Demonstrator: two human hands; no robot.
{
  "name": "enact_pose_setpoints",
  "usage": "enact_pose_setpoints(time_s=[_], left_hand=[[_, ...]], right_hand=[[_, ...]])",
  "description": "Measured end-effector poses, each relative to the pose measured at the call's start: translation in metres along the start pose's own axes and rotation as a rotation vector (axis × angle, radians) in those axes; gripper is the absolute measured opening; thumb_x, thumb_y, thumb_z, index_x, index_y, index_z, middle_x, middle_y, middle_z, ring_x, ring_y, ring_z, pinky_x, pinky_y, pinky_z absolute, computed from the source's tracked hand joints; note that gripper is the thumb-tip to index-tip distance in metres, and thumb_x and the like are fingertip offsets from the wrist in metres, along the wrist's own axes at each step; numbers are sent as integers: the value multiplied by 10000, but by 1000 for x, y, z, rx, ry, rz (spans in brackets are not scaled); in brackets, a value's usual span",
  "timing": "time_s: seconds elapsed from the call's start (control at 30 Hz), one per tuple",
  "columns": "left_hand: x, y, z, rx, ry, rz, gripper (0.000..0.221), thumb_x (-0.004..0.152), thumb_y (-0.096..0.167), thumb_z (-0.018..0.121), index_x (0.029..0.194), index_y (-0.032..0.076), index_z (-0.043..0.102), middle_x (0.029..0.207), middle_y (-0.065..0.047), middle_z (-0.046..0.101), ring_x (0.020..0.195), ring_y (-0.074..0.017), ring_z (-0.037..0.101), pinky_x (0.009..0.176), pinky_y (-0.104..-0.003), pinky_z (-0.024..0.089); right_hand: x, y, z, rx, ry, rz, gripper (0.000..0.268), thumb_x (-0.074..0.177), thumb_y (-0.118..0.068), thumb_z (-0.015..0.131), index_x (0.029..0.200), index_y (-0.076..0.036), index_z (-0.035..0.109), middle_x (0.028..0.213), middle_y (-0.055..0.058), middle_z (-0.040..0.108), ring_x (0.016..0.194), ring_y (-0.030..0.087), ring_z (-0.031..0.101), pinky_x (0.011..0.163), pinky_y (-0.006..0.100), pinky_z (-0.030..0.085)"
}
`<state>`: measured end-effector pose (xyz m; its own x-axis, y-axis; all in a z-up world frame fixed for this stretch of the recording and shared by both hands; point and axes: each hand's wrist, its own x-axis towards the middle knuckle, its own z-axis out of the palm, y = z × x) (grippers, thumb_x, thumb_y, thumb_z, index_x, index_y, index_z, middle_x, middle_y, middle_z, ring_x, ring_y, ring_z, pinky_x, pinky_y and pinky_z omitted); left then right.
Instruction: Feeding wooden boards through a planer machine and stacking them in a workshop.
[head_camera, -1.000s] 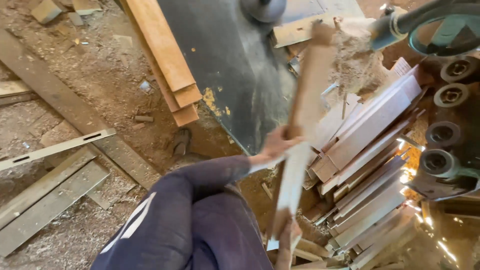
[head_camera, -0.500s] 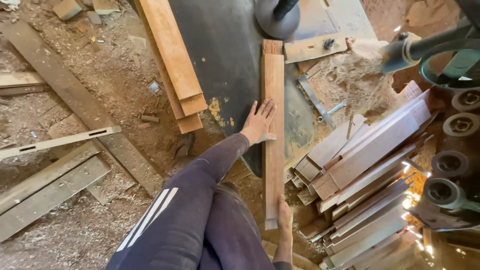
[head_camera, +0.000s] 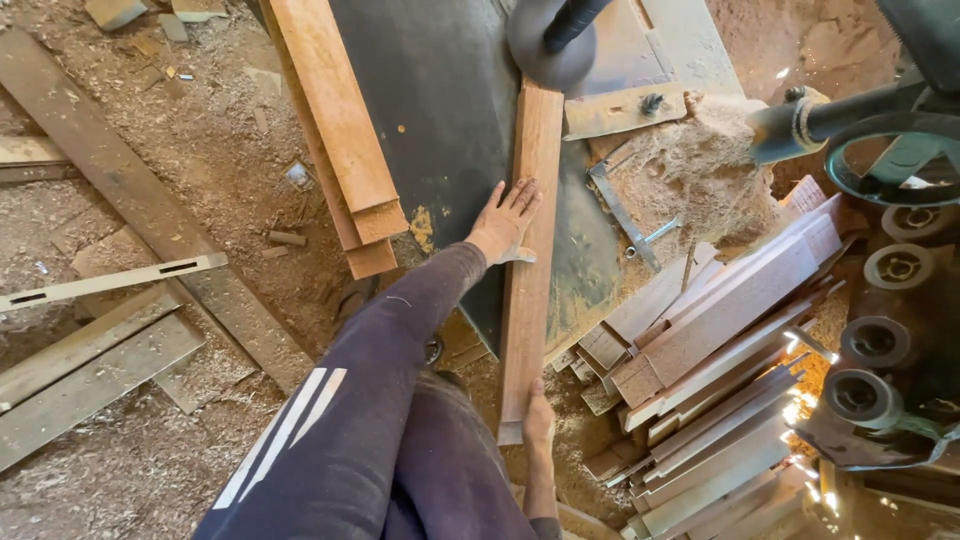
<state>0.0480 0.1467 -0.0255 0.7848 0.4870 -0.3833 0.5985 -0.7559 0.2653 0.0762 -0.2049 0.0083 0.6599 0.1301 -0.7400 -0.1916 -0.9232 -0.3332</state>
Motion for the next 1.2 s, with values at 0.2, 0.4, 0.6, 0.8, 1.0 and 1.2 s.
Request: enact_pose_setpoints(time_s=[0.2,0.4,0.6,0.8,1.0,1.2], left_hand=[[-8,-44,-13,27,-45,107,1200,872,820,472,1651,117,-110,1725,-88,-194,1590,-253,-172,1259,-533,-83],[-44,-25,-6,-47,67,65,1170,850,784,524,1666,83,64,1745,-151,21,1614,-307,-9,1295,-584,-1],[-118,27,23,125,38,169,1470,704,975,446,1599,-96,-17,1656,-378,-25,1540,-526,-47,1195,-696,-65],[-104,57,49,2,180,1041,494,601,353,867,1048,197,730,972,-12,683,891,-250,681,1209,-616,210],[-73,94,-6,100,-138,832,628,715,797,725,736,170,684,939,41,740,989,-139,654,1237,-504,202],[-74,57,52,103,104,33,1295,803,925,433,1644,35,13,1713,-229,-42,1579,-422,28,1232,-627,-29]], right_hand=[[-25,-11,54,2,-44,64,808,965,-645,359,1441,-31,582,1504,216,530,1336,335,574,1113,431,453],[-6,32,36,2,52,-55,833,893,-801,561,1330,-105,700,1448,131,609,1429,257,462,1249,431,328],[5,122,-8,32,82,-123,587,872,-612,692,649,-182,361,687,-26,366,693,134,313,625,289,258],[-38,157,-4,592,-473,350,772,895,-654,513,1130,47,735,922,216,761,786,319,720,670,416,574],[-81,133,-39,723,-351,138,585,920,-384,564,1223,101,684,1163,294,654,984,422,627,804,529,502],[-35,121,-27,72,47,74,588,908,-517,594,1219,-59,794,1238,76,751,1107,193,627,960,360,474]])
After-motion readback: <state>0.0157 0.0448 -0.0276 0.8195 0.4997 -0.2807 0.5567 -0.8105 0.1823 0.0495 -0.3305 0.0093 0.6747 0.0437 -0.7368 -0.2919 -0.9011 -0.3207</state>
